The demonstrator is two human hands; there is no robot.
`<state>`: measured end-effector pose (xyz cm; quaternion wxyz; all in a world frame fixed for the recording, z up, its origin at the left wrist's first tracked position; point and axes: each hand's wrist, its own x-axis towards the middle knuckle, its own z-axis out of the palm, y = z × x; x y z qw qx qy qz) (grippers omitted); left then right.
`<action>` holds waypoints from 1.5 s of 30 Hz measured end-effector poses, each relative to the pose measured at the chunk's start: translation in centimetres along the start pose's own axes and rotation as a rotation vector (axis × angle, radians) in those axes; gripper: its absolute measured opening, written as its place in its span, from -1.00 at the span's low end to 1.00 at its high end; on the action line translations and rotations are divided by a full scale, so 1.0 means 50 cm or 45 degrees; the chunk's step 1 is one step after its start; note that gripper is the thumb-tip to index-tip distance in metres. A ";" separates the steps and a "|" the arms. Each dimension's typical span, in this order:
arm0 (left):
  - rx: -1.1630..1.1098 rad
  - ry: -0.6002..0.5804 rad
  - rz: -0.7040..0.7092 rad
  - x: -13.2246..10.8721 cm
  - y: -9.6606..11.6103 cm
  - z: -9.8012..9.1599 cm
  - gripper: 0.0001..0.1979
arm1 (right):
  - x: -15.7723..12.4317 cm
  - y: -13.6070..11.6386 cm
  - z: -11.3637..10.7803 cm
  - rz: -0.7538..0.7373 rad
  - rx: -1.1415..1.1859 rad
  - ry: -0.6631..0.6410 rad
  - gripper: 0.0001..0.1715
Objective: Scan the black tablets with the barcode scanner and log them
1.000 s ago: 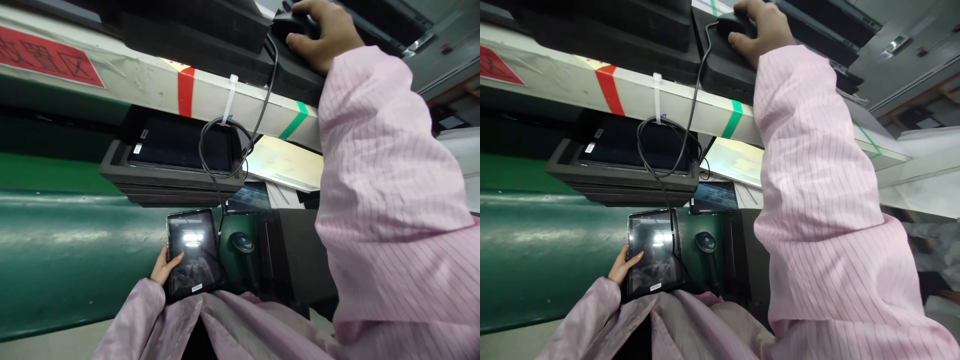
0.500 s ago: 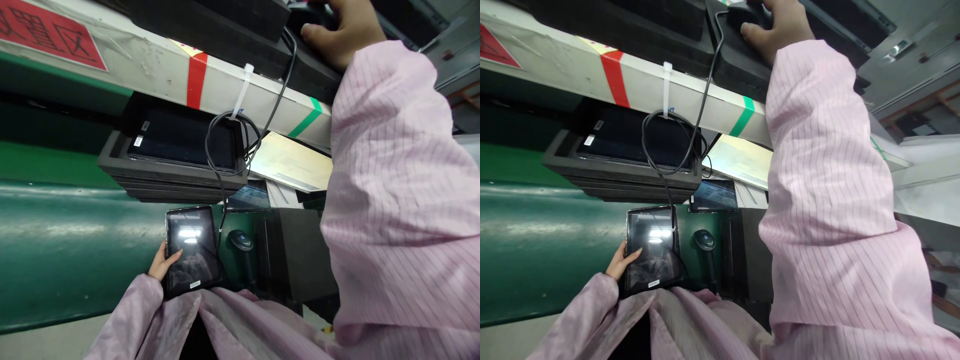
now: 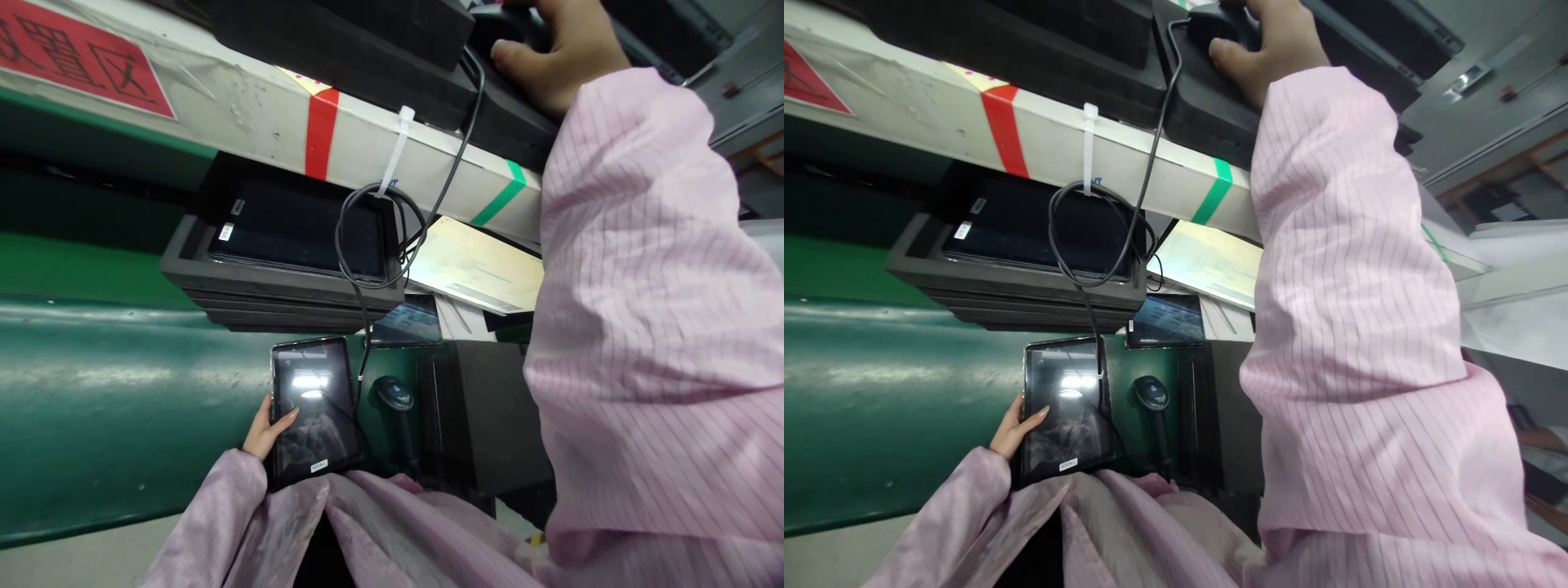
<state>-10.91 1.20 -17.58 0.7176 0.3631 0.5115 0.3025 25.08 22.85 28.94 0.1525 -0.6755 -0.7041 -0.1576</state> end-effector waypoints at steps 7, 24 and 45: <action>0.007 -0.007 -0.012 0.002 -0.003 -0.001 -0.34 | -0.001 0.001 -0.002 0.007 -0.021 -0.002 -0.42; 0.034 0.000 -0.004 0.003 0.000 0.000 -0.34 | -0.004 -0.008 -0.001 0.012 -0.039 0.017 -0.43; 0.020 0.006 -0.032 0.001 0.005 -0.002 -0.30 | -0.024 -0.008 -0.004 0.194 -0.072 0.079 -0.39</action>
